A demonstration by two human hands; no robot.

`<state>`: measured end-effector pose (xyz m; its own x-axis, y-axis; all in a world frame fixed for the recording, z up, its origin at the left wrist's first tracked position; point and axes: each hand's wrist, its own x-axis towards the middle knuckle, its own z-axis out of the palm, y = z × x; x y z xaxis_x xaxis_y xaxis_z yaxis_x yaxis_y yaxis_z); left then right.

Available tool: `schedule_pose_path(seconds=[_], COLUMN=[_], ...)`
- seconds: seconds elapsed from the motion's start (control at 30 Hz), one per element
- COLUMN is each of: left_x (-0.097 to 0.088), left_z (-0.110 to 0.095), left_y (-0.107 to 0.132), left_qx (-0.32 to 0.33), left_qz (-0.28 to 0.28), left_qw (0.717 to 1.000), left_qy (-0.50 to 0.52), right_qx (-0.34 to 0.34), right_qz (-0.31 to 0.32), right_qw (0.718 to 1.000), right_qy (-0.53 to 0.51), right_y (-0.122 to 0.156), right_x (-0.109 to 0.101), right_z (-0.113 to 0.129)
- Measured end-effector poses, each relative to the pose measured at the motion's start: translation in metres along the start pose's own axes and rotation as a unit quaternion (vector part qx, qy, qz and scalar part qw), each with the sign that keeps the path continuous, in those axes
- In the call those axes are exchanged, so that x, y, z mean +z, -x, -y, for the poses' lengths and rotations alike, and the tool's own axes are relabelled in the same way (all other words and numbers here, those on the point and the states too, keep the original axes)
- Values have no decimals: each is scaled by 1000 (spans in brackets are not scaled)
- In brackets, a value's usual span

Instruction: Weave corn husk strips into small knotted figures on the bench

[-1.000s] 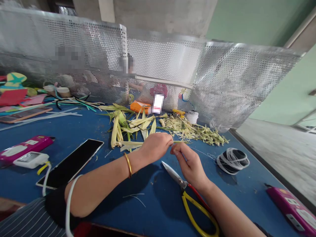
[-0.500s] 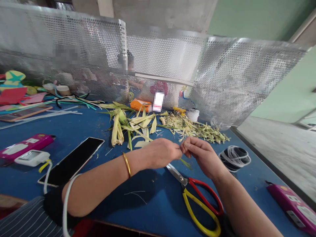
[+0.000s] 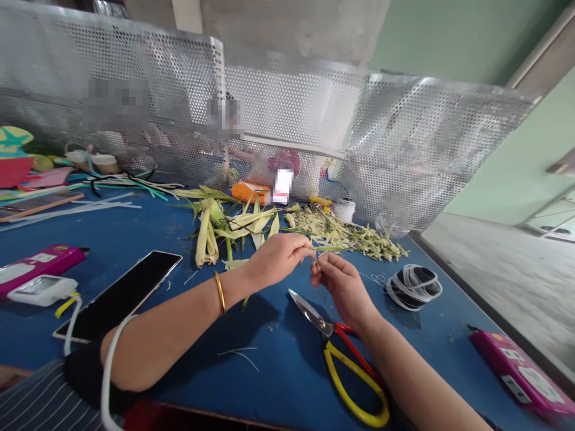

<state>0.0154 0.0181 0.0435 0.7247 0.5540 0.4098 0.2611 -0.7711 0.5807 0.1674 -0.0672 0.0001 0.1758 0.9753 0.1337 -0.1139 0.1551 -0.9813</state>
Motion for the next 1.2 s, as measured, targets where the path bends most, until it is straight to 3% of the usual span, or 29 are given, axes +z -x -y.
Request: schedule_pose_path(seconds=[0.1,0.2,0.27,0.4,0.63,0.73,0.83,0.9,0.97,1.03,1.1,1.2], left_x=[1,2,4,9,12,13,14,14,12,9,6,5], left_z=[2,4,6,10,8,5,3,2,1,0,-1,1], left_y=[-1,-1,-1,1,3,5,8,8,8,6,4,3], left_qx=[-26,-33,-32,-28,1,33,100,162,207,212,188,133], left_qz=[-20,-1,13,22,34,88,151,196,220,199,142,43], left_qw=[999,999,998,996,980,959,937,926,929,947,968,988], left_qy=[-17,-42,-59,-84,-195,-265,-298,-278,-215,-135,-81,-61], right_qx=[-108,-252,-305,-307,-323,-280,-165,-73,7,74,120,131], right_qz=[6,-10,14,85,100,106,89,81,78,69,41,3], right_qw=[981,921,897,892,874,904,961,988,997,986,965,951], right_qy=[162,297,321,320,349,305,202,105,-12,-135,-230,-280], right_y=[7,13,15,16,18,17,12,7,2,-3,-7,-9], right_x=[3,4,4,4,9,6,-2,-9,-15,-19,-21,-19], right_z=[-3,-2,-1,0,0,3,10,16,18,17,12,5])
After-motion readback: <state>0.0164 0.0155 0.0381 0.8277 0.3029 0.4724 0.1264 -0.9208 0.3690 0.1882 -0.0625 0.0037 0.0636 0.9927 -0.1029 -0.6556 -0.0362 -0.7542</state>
